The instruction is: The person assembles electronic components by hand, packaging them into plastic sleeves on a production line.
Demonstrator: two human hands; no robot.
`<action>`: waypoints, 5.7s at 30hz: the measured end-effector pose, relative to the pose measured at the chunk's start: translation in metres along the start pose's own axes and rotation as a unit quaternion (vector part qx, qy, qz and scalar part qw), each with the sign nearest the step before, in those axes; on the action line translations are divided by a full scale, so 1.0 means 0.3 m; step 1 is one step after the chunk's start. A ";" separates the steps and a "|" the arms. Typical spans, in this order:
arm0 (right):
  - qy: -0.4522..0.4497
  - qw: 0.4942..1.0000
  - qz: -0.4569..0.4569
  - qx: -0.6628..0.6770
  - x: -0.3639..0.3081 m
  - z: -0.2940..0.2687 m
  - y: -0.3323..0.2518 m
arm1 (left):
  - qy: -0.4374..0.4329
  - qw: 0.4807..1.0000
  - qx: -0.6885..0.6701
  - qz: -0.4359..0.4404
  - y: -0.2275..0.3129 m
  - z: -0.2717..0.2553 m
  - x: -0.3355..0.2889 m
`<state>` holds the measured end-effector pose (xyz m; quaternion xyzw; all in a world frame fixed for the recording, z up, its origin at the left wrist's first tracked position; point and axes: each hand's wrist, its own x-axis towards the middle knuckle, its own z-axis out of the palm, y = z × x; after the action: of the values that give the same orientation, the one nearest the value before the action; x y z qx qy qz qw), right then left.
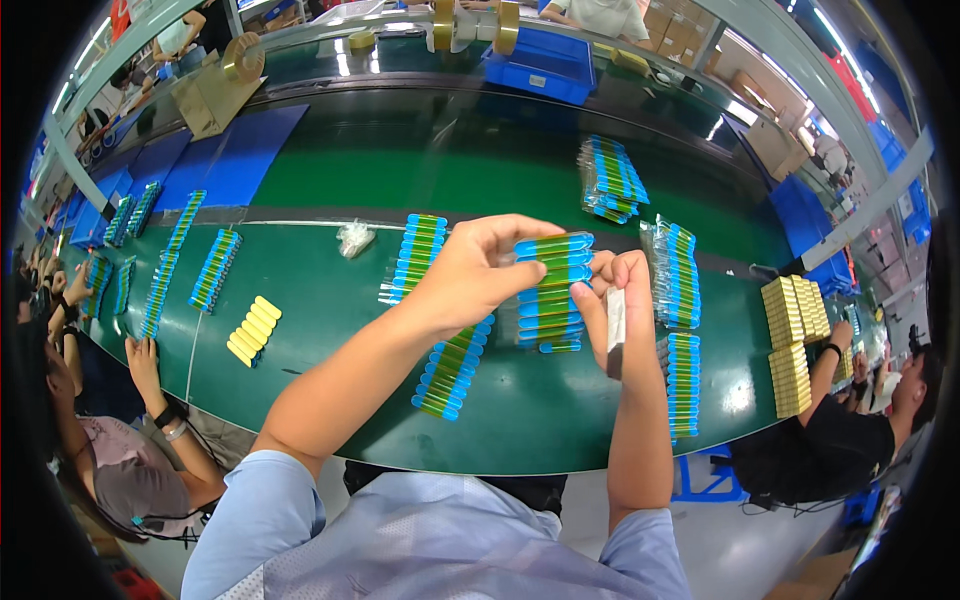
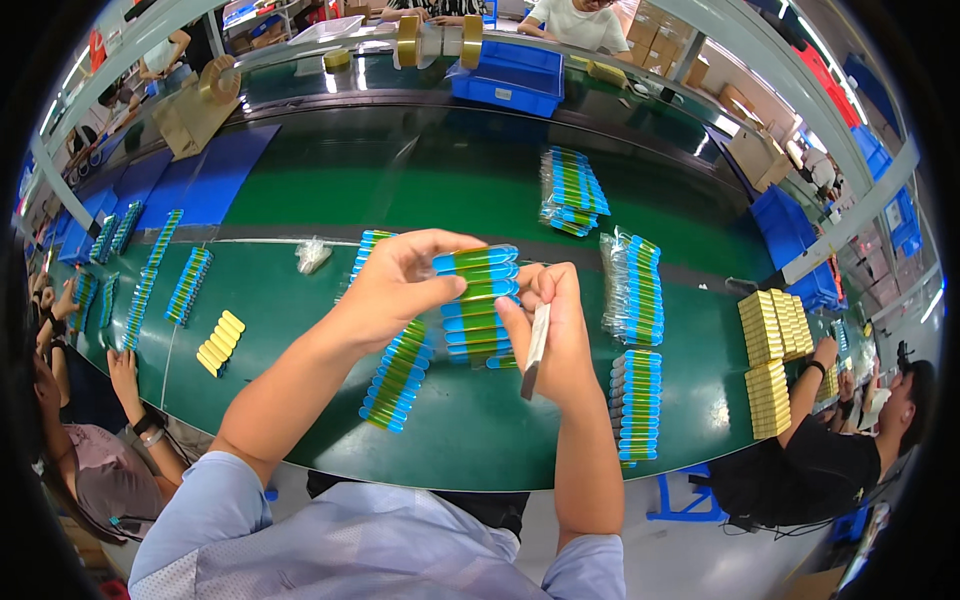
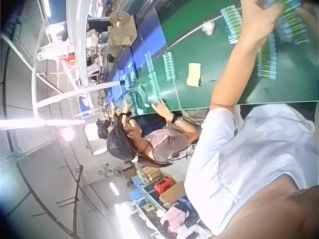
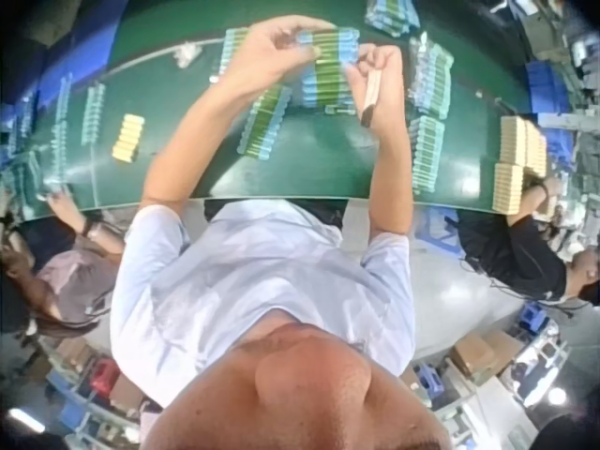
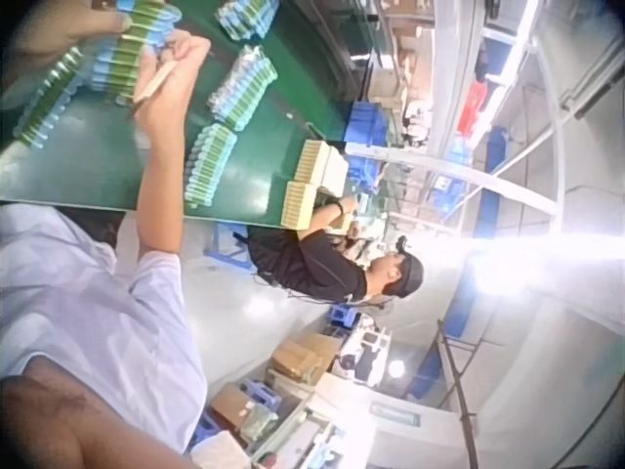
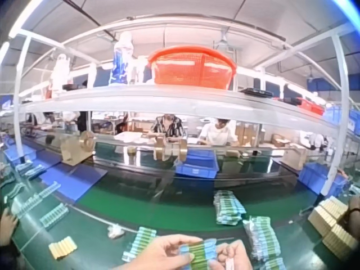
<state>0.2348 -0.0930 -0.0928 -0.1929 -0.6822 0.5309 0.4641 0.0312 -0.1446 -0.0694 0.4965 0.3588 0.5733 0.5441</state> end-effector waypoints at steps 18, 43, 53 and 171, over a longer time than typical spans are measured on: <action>0.039 0.849 0.113 -0.515 0.011 -0.122 0.328 | 0.183 0.934 -0.214 -0.218 -0.234 -0.009 -0.058; -0.074 0.978 0.155 0.121 -0.122 0.151 0.114 | 0.014 0.982 0.154 -0.107 0.011 -0.191 -0.159; 0.012 0.917 0.249 0.310 -0.199 0.100 0.107 | 0.182 0.979 -0.029 0.088 -0.012 -0.139 -0.176; -0.026 0.969 0.239 -0.055 0.008 0.217 0.131 | -0.077 0.768 0.636 0.018 0.049 -0.309 -0.446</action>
<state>0.1699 -0.1124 -0.1277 -0.3621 -0.6563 0.5928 0.2945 -0.0732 -0.2660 -0.1025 0.7779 0.5892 0.1831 0.1193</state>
